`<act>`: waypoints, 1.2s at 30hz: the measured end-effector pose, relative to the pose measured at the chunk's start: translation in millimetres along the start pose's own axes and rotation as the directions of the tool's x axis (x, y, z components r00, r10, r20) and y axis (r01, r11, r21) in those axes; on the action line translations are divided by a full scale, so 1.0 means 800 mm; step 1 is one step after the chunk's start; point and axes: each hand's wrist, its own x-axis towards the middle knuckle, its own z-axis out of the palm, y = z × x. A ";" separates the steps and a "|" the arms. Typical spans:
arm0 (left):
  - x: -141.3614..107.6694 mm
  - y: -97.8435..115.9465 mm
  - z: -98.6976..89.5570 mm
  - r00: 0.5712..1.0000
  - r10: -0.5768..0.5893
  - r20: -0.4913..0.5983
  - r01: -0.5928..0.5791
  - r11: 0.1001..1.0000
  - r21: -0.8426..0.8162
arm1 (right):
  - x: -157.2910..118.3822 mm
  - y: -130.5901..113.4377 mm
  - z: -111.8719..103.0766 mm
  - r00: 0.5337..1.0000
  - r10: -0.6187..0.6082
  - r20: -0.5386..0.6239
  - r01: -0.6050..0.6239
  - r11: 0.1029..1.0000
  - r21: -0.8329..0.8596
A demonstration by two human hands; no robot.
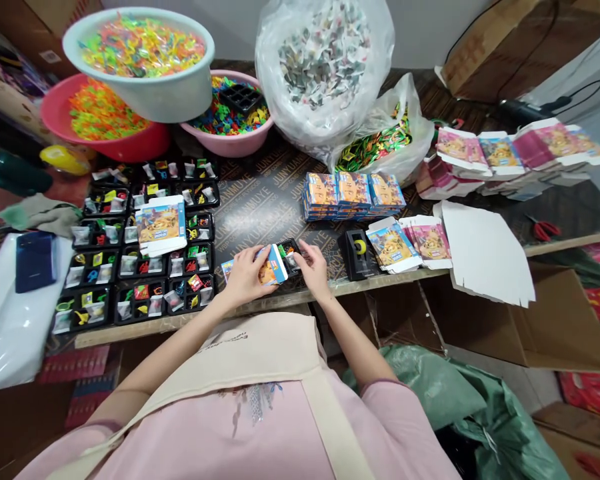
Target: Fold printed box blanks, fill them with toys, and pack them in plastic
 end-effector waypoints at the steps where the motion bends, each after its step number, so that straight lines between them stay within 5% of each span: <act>1: -0.001 0.003 0.002 1.000 -0.011 -0.005 0.011 1.000 0.010 | -0.004 0.000 0.008 0.999 0.014 -0.048 -0.012 1.000 0.026; 6: -0.002 0.006 0.009 1.000 -0.016 -0.008 0.015 0.997 -0.074 | -0.013 -0.014 0.029 0.995 0.048 0.083 -0.065 0.975 0.212; 9: 0.003 -0.003 0.012 1.000 -0.009 -0.010 0.005 0.919 -0.394 | -0.006 -0.021 0.029 0.981 0.184 0.058 -0.193 0.916 0.353; 12: 0.008 -0.011 0.018 0.998 -0.024 0.062 0.065 0.523 -0.850 | 0.002 -0.027 0.031 0.932 0.343 0.115 -0.353 0.795 0.494; 15: 0.007 -0.013 0.026 0.963 -0.136 0.233 0.240 0.037 -0.970 | 0.005 -0.034 0.038 0.904 0.376 0.204 -0.424 0.724 0.544; 17: 0.001 -0.011 0.030 0.912 -0.251 0.325 0.299 -0.137 -0.944 | 0.005 -0.037 0.044 0.906 0.387 0.172 -0.416 0.732 0.540; 20: -0.008 -0.007 0.033 0.841 -0.385 0.381 0.300 -0.257 -0.919 | 0.004 -0.036 0.051 0.915 0.385 0.125 -0.397 0.794 0.460; 24: -0.008 -0.006 0.029 0.771 -0.484 0.415 0.325 -0.262 -0.909 | 0.002 -0.033 0.054 0.941 0.314 0.127 -0.339 0.865 0.370; 27: -0.002 -0.010 0.024 0.757 -0.497 0.425 0.388 -0.182 -0.904 | -0.001 -0.030 0.043 0.948 0.272 0.166 -0.318 0.848 0.424; 31: 0.005 -0.014 0.021 0.792 -0.508 0.338 0.380 -0.022 -0.925 | -0.009 -0.022 0.029 0.928 0.322 0.189 -0.373 0.802 0.466; 36: 0.005 -0.012 0.020 0.856 -0.494 0.151 0.270 0.178 -0.946 | -0.013 -0.017 0.048 0.941 0.329 0.084 -0.329 0.819 0.470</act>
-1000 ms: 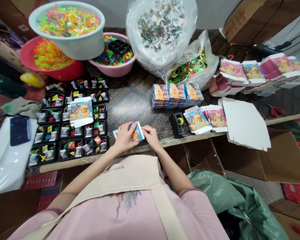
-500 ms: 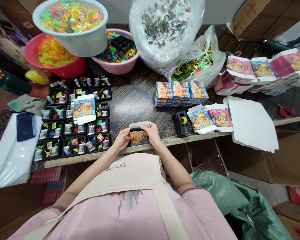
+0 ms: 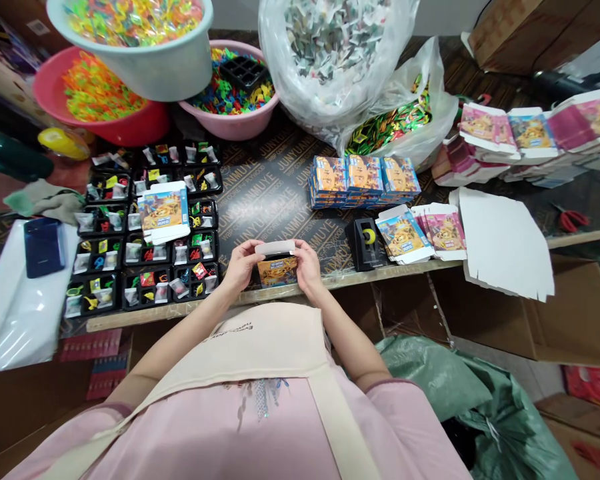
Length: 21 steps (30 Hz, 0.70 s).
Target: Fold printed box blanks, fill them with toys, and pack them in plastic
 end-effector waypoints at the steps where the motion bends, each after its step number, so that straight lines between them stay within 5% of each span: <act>1: -0.002 0.001 0.000 0.999 0.054 0.008 -0.054 0.998 0.035 | 0.001 0.002 0.005 0.999 -0.019 -0.027 0.019 1.000 0.009; 5: -0.010 0.011 -0.005 0.949 0.284 0.139 -0.307 0.933 0.186 | 0.001 0.006 0.015 0.995 -0.078 -0.055 0.083 0.993 0.082; 8: -0.012 0.019 -0.010 0.915 0.347 0.207 -0.398 0.863 0.313 | -0.002 0.003 0.008 0.989 -0.148 -0.009 0.148 0.987 0.068; 12: -0.004 0.024 -0.016 0.952 0.256 0.171 -0.304 0.866 0.397 | -0.006 -0.007 -0.007 0.961 -0.268 0.063 0.275 0.942 -0.194; 17: 0.009 0.027 -0.018 0.983 0.086 0.161 -0.138 0.927 0.350 | -0.001 -0.018 -0.015 0.977 -0.182 0.110 0.205 0.944 -0.260; 21: 0.002 0.030 -0.019 0.959 0.187 0.213 -0.259 0.883 0.391 | 0.003 -0.027 -0.017 0.971 -0.178 0.160 0.216 0.941 -0.262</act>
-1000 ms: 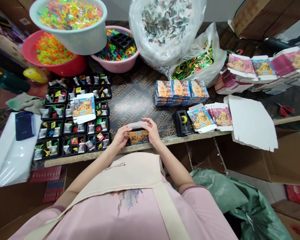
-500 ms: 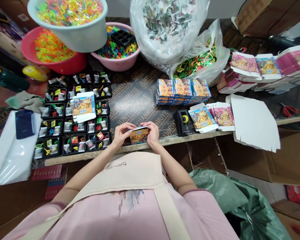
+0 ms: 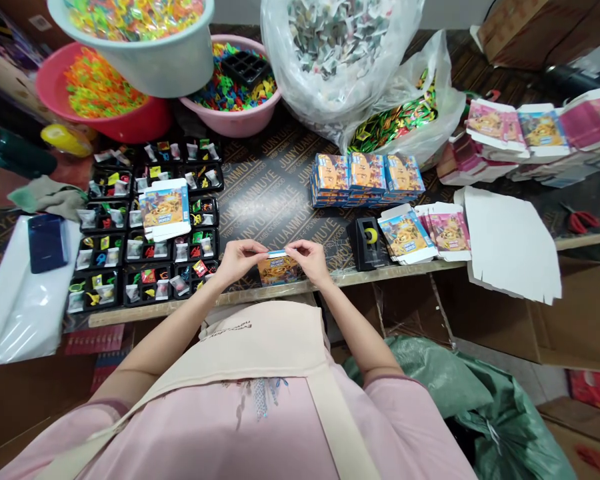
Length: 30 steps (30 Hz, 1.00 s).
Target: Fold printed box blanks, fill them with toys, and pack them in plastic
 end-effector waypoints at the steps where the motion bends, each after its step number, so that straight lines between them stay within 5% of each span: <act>1: -0.004 0.001 -0.001 0.998 0.058 0.008 -0.058 0.997 0.046 | 0.000 -0.001 -0.002 1.000 -0.011 0.018 0.011 1.000 -0.001; 7: -0.024 -0.003 -0.002 0.940 0.320 0.115 -0.340 0.878 0.337 | -0.007 0.005 -0.016 0.970 -0.199 0.136 0.218 0.966 -0.137; 13: -0.006 0.008 0.022 0.922 0.267 0.279 -0.380 0.756 0.533 | -0.025 0.013 -0.025 0.925 -0.342 0.163 0.379 0.837 -0.394; 16: 0.005 0.015 0.032 0.913 0.314 0.261 -0.408 0.731 0.547 | -0.038 0.013 -0.075 0.914 -0.398 -0.085 0.285 0.775 -0.564; 19: 0.016 0.011 0.036 0.901 0.383 0.204 -0.429 0.716 0.551 | -0.055 0.023 -0.153 0.798 -0.424 -0.428 0.052 0.756 -0.652; 21: 0.020 0.004 0.041 0.885 0.412 0.217 -0.459 0.694 0.555 | -0.065 0.035 -0.199 0.767 -0.366 -0.527 -0.069 0.769 -0.636; 25: 0.020 -0.009 0.054 0.849 0.463 0.257 -0.519 0.636 0.571 | -0.072 0.055 -0.244 0.854 -0.187 -0.485 -0.166 0.787 -0.595; 30: 0.014 -0.013 0.059 0.817 0.521 0.246 -0.550 0.577 0.604 | -0.059 0.052 -0.245 0.910 -0.144 -0.389 -0.119 0.808 -0.578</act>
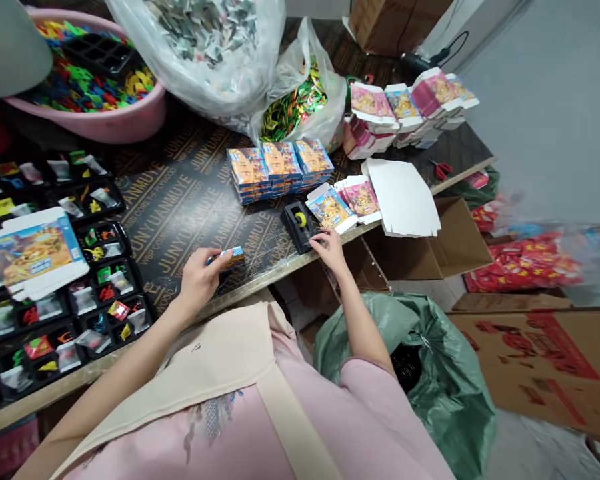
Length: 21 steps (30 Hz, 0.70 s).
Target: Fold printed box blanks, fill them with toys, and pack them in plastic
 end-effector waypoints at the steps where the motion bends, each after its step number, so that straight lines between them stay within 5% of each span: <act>1: -0.001 0.000 -0.001 1.000 0.009 0.001 -0.009 1.000 0.006 | 0.003 -0.003 0.001 1.000 -0.009 0.007 0.009 1.000 0.014; 6: -0.003 0.001 -0.002 1.000 0.024 -0.013 -0.024 1.000 0.007 | -0.005 -0.018 0.009 0.992 -0.023 -0.125 0.032 0.997 0.069; 9: -0.002 0.000 0.000 0.998 0.029 -0.055 -0.029 1.000 0.006 | -0.027 -0.021 0.016 0.966 0.081 -0.247 -0.042 0.986 0.161; 16: -0.001 -0.006 0.002 0.995 0.026 -0.092 -0.027 1.000 -0.008 | -0.051 -0.009 0.033 0.941 0.256 -0.222 -0.207 0.953 0.219; 21: -0.001 -0.003 0.006 0.985 0.090 -0.149 -0.089 0.996 0.016 | -0.054 -0.010 0.048 0.878 0.315 -0.361 -0.222 0.935 0.277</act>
